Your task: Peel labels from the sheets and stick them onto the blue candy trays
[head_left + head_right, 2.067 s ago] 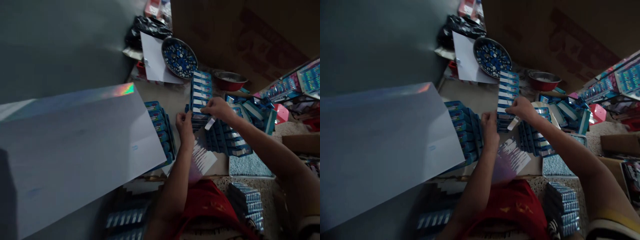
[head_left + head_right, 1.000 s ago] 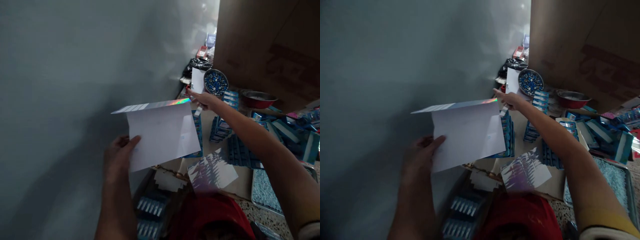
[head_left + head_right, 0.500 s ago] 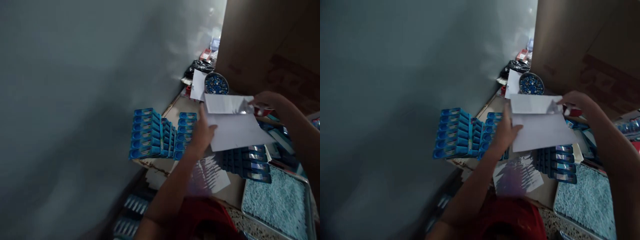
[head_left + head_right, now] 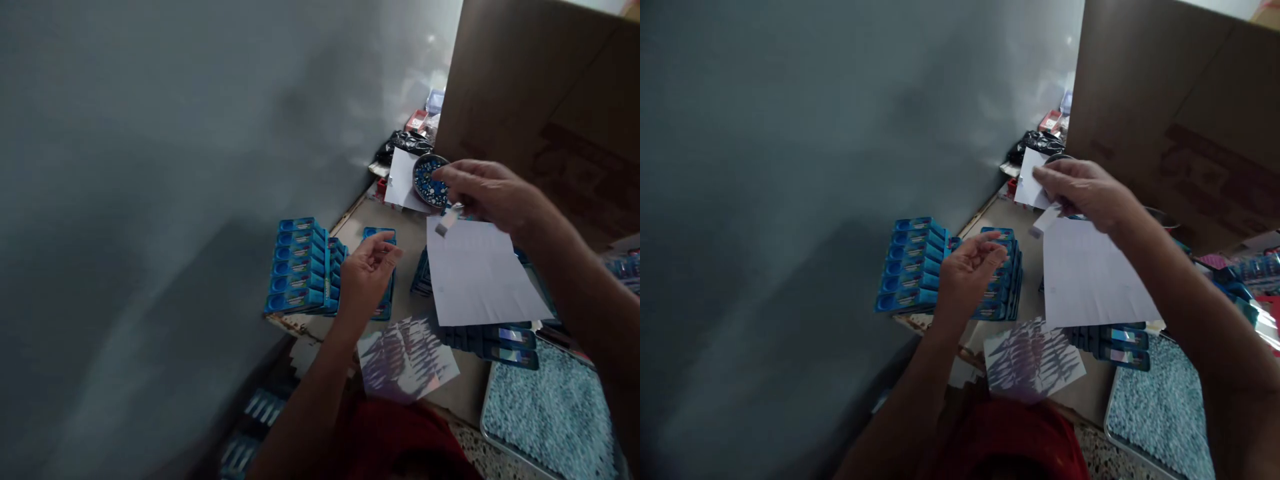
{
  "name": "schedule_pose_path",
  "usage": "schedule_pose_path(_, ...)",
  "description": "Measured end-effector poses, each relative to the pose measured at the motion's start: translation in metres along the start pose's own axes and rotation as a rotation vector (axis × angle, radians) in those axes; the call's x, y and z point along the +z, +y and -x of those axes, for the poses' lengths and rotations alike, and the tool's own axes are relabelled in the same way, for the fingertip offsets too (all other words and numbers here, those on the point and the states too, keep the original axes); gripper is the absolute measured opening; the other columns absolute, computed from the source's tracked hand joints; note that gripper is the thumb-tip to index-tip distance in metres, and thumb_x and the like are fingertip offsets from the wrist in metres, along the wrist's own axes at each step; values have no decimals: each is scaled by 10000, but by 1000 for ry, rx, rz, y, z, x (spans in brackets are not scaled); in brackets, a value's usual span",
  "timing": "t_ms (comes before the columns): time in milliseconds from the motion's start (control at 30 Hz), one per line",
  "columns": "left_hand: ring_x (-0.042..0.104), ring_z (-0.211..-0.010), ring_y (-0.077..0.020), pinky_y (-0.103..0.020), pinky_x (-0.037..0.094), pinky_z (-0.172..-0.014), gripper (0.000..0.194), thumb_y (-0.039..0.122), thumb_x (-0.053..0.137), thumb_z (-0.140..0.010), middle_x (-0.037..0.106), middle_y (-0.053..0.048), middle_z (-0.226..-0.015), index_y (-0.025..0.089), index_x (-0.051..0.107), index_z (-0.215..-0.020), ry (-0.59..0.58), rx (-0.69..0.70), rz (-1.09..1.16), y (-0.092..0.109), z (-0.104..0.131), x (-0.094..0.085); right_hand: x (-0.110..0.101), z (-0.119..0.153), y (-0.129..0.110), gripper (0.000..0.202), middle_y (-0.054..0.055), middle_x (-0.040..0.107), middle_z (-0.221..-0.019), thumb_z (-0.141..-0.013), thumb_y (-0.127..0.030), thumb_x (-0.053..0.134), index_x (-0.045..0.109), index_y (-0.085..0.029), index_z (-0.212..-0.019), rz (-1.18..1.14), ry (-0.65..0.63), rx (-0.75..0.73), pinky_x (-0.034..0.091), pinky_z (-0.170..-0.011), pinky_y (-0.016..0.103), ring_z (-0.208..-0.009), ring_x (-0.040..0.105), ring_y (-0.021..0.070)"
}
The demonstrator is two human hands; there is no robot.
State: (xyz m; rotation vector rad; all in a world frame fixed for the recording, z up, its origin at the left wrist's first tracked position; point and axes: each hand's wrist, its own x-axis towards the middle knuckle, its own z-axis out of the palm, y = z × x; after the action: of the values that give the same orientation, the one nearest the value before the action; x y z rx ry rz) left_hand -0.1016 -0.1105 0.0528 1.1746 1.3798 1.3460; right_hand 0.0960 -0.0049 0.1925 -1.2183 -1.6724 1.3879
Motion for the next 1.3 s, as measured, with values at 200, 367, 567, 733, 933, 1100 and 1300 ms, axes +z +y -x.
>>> schedule_pose_path(200, 741, -1042, -274, -369, 629, -842, 925, 407, 1046, -429, 759, -109, -1087, 185, 591, -1203, -115, -190, 544, -10, -12, -44, 82, -30, 26, 336, -26, 613, -729, -870, -498, 826, 693, -200, -948, -19, -88, 57, 432, -565, 193, -628, 521, 81)
schedule_pose_path(367, 743, -789, -177, -295, 613, -730, 702, 484, 1014, -518, 762, -56, -893, 158, 624, -1002, 12, -320, 568, -13, -11, -55, 107, -37, 36, 306, -23, 624, -733, -865, -454, 826, 683, -206, -972, 30, -132, 108, 481, -602, 234, -632, 555, 99)
schedule_pose_path(567, 687, -656, -124, -262, 589, -682, 468, 433, 971, -600, 744, -34, -767, 144, 674, -818, 92, -362, 464, -14, -30, -79, 124, -43, 52, 412, -22, 661, -720, -670, -208, 887, 624, -206, -987, -32, -69, 164, 518, -621, 291, -650, 621, 145)
schedule_pose_path(733, 665, -617, -137, -286, 585, -679, 315, 317, 954, -630, 714, -43, -676, 136, 718, -732, 2, -346, 173, -12, -78, -93, 127, -59, 78, 339, -31, 652, -665, -607, -135, 800, 580, -211, -853, 21, 119, 101, 497, -616, 282, -635, 646, 157)
schedule_pose_path(933, 646, -534, -172, -353, 608, -647, 237, 182, 925, -586, 682, -78, -550, 134, 693, -589, -214, -448, -71, -20, -122, -88, 126, -72, 113, 311, -26, 674, -690, -615, -168, 753, 569, -213, -863, 257, 200, 136, 495, -626, 287, -667, 662, 177)
schedule_pose_path(1100, 651, -515, -177, -360, 611, -632, 237, 157, 928, -561, 681, -84, -543, 141, 693, -583, -210, -477, -66, -27, -129, -86, 127, -75, 125, 266, -15, 701, -762, -652, -188, 735, 606, -218, -882, 469, 250, 80, 478, -685, 295, -798, 670, 201)
schedule_pose_path(1300, 639, -502, -156, -296, 582, -579, 232, 148, 917, -569, 683, -88, -545, 135, 685, -578, -229, -499, -39, -36, -131, -84, 128, -76, 125, 250, -18, 699, -776, -676, -158, 736, 601, -221, -877, 563, 250, 68, 437, -692, 294, -803, 657, 195)
